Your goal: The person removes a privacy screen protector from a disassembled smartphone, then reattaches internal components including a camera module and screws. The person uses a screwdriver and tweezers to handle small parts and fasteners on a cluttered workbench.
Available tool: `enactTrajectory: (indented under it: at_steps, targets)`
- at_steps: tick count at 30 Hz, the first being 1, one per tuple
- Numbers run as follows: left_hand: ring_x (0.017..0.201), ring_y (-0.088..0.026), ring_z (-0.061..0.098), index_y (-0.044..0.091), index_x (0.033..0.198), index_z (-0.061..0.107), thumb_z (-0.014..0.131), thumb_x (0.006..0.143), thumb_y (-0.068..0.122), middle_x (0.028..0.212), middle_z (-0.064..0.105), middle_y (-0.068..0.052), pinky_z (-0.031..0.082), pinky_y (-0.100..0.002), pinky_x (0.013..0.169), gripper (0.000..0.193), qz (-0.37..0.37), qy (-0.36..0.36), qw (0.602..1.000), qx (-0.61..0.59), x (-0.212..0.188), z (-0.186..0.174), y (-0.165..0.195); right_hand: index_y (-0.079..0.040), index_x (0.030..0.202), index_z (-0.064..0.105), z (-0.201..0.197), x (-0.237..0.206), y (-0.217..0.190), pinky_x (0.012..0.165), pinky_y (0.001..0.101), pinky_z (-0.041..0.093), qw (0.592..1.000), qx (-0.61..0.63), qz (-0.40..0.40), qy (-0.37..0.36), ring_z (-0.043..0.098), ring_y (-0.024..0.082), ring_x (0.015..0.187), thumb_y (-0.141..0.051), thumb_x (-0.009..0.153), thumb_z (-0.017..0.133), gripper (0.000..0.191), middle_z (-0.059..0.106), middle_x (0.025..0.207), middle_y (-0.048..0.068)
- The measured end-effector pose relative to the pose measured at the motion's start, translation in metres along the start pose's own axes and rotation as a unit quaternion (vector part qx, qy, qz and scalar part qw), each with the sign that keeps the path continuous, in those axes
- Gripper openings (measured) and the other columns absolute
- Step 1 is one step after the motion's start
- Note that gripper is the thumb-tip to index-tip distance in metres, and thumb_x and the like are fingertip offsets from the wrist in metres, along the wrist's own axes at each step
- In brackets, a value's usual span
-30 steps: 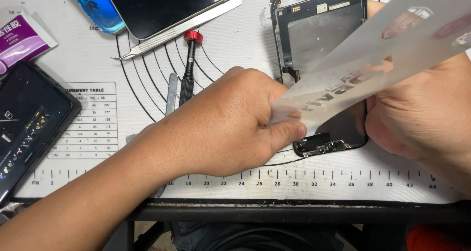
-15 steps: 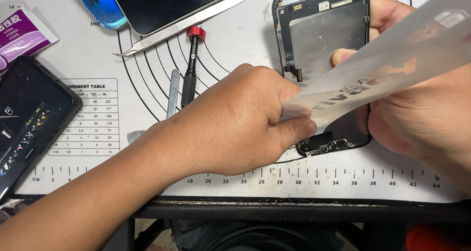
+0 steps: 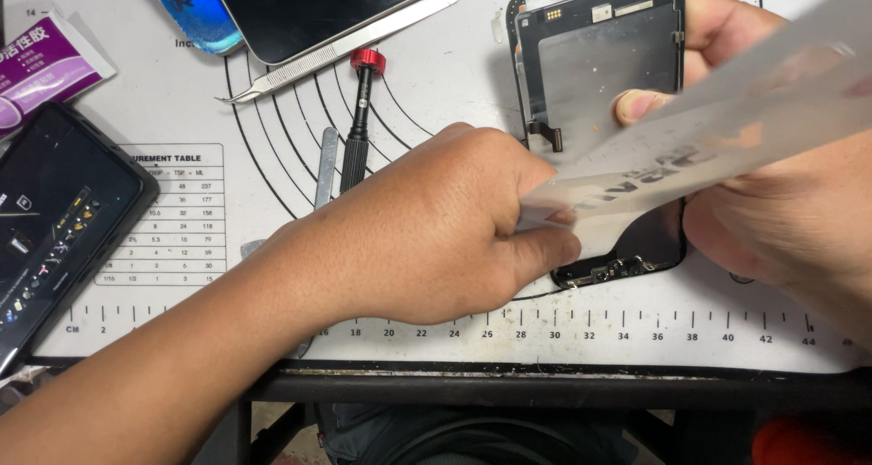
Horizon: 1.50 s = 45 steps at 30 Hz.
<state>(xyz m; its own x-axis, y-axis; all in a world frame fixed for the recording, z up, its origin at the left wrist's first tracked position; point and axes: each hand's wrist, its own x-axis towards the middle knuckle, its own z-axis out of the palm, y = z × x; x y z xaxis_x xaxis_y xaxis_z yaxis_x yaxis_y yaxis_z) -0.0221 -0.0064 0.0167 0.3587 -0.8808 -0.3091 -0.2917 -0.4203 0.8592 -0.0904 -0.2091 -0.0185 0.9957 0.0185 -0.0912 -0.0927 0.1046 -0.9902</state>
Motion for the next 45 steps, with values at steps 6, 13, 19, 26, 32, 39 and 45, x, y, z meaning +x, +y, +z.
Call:
enactTrajectory:
  at_steps: [6, 13, 19, 26, 32, 39, 45]
  targets:
    - [0.037, -0.013, 0.059, 0.012, 0.091, 0.074, 0.065, 0.089, 0.024, 0.05, 0.065, -0.004, 0.049, -0.03, 0.04, 0.016, -0.076, 0.005, 0.997, 0.02, -0.001, 0.002, -0.001, -0.001, 0.121, 0.056, 0.01, 0.0, -0.008, 0.08, 0.0317, 0.065, 0.997, -0.008, 0.042, 0.068, 0.073, 0.016, 0.094, 0.004, 0.098, 0.055, 0.023, 0.071, 0.107, 0.011]
    - [0.038, -0.011, 0.06, 0.009, 0.084, 0.073, 0.065, 0.09, 0.024, 0.05, 0.064, -0.002, 0.047, -0.029, 0.039, 0.018, -0.033, 0.025, 0.999, -0.01, -0.003, 0.004, 0.0, 0.0, 0.131, 0.056, 0.009, 0.0, -0.008, 0.078, 0.0307, 0.064, 0.997, 0.033, 0.046, 0.049, 0.073, 0.017, 0.092, 0.003, 0.098, 0.055, 0.033, 0.073, 0.107, 0.014]
    - [0.037, -0.012, 0.058, 0.012, 0.089, 0.073, 0.065, 0.088, 0.024, 0.049, 0.064, -0.003, 0.047, -0.031, 0.038, 0.014, -0.088, -0.012, 0.996, 0.011, -0.003, 0.0, 0.003, 0.001, 0.132, 0.055, 0.003, -0.002, -0.001, 0.077, 0.0311, 0.064, 0.997, 0.056, 0.033, 0.031, 0.075, 0.017, 0.091, 0.002, 0.098, 0.058, 0.034, 0.073, 0.108, 0.014]
    - [0.039, -0.011, 0.059, 0.012, 0.089, 0.073, 0.067, 0.086, 0.023, 0.05, 0.065, -0.002, 0.048, -0.029, 0.04, 0.013, -0.087, -0.019, 0.996, 0.012, -0.003, -0.002, 0.004, 0.001, 0.134, 0.055, -0.001, -0.003, 0.002, 0.078, 0.0289, 0.063, 0.996, 0.093, 0.014, 0.0, 0.074, 0.015, 0.092, 0.002, 0.1, 0.059, 0.034, 0.073, 0.11, 0.013]
    - [0.039, -0.011, 0.06, 0.013, 0.091, 0.075, 0.066, 0.086, 0.021, 0.051, 0.066, -0.002, 0.049, -0.028, 0.041, 0.013, -0.071, -0.018, 0.997, 0.007, -0.003, -0.003, 0.003, 0.002, 0.136, 0.055, 0.0, -0.004, 0.0, 0.08, 0.0288, 0.063, 0.995, 0.096, 0.01, -0.011, 0.074, 0.015, 0.093, 0.002, 0.101, 0.059, 0.035, 0.073, 0.112, 0.014]
    - [0.039, -0.01, 0.059, 0.015, 0.094, 0.074, 0.067, 0.088, 0.024, 0.05, 0.066, -0.002, 0.047, -0.029, 0.04, 0.014, -0.089, -0.012, 0.996, 0.002, -0.003, 0.0, -0.001, 0.002, 0.135, 0.055, 0.004, -0.004, -0.004, 0.08, 0.0294, 0.063, 0.995, 0.087, 0.038, 0.021, 0.074, 0.016, 0.094, 0.003, 0.097, 0.057, 0.037, 0.072, 0.112, 0.014]
    - [0.04, -0.01, 0.06, 0.012, 0.087, 0.074, 0.066, 0.088, 0.023, 0.051, 0.065, 0.0, 0.046, -0.029, 0.04, 0.013, -0.033, 0.015, 0.999, -0.016, -0.003, 0.003, -0.003, 0.003, 0.134, 0.055, 0.004, -0.002, -0.005, 0.08, 0.0296, 0.063, 0.996, 0.083, 0.036, 0.008, 0.074, 0.017, 0.094, 0.002, 0.099, 0.058, 0.035, 0.072, 0.111, 0.016]
